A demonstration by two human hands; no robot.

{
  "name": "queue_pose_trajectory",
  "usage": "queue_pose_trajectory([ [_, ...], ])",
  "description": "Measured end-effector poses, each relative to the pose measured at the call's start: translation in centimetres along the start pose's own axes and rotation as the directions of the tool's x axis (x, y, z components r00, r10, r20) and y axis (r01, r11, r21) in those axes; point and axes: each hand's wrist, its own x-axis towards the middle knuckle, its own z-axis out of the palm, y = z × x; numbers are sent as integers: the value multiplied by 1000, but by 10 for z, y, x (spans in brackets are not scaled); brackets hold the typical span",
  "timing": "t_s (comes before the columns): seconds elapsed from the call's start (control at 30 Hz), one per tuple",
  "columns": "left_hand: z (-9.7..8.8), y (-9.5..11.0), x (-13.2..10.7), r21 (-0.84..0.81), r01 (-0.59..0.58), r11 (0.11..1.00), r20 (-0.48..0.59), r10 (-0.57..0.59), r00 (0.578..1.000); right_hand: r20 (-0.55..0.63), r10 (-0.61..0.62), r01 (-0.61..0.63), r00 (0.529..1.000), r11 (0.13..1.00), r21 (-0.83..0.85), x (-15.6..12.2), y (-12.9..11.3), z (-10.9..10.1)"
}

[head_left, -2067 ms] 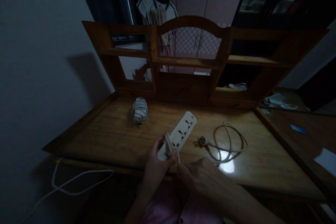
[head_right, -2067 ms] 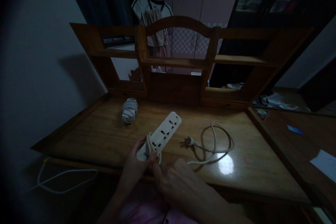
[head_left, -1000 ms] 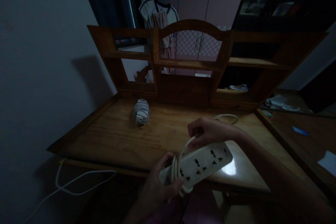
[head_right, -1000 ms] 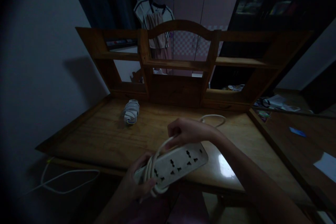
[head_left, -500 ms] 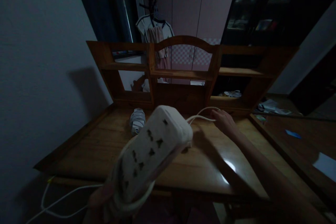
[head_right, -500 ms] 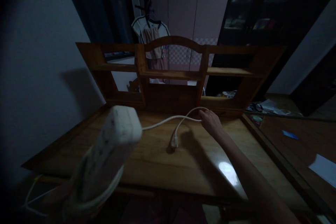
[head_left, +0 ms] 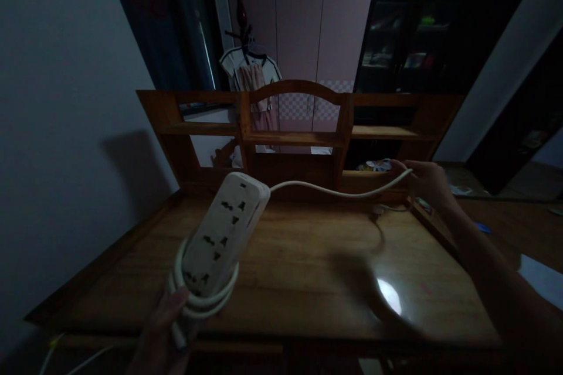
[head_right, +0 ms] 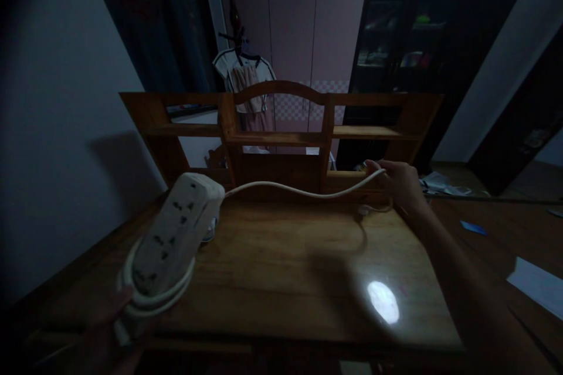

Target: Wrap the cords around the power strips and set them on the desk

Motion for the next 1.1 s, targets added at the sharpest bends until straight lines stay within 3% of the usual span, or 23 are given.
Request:
queue_pose_trajectory([
  [0.17,17,-7,2,144,-75,987,-56,84,995,222,-42,41,974,999,9,-29,20,18],
  [0.3,21,-16,6,197,-79,977,-90,98,991,482,-151,120,863,988,95,-73,16,52],
  [0.43,27,-21,7,116,-52,992,-34,56,998,594,-151,109,790,988,107,-117,1,82],
  [0.57,35,-27,14,129,-82,988,-6,84,996,661,-170,63,731,981,182,-148,-21,77],
  [0.67,38,-36,22,168,-94,981,38,89,995,705,-219,-111,674,914,390,-156,-54,63],
  [0.7,39,-41,24,171,-94,981,58,85,995,672,-205,-174,712,875,451,-156,-68,62],
  [0.73,40,-45,26,171,-91,981,84,77,994,598,-192,-188,778,838,513,-155,-84,64],
  [0.8,43,-53,25,168,-64,984,142,40,989,349,-198,-41,916,819,573,-148,-114,80],
  [0.83,44,-56,23,166,-50,985,192,17,981,229,-211,47,950,825,563,-144,-127,91],
  [0.93,45,-64,13,177,-37,984,328,-24,944,82,-304,214,949,816,537,-131,-157,130],
  [1.0,41,-69,8,198,-54,979,361,-22,932,85,-340,244,937,807,537,-127,-166,149],
  [1.1,33,-79,8,174,-18,985,326,-40,944,111,-378,286,919,834,472,-128,-168,162],
])
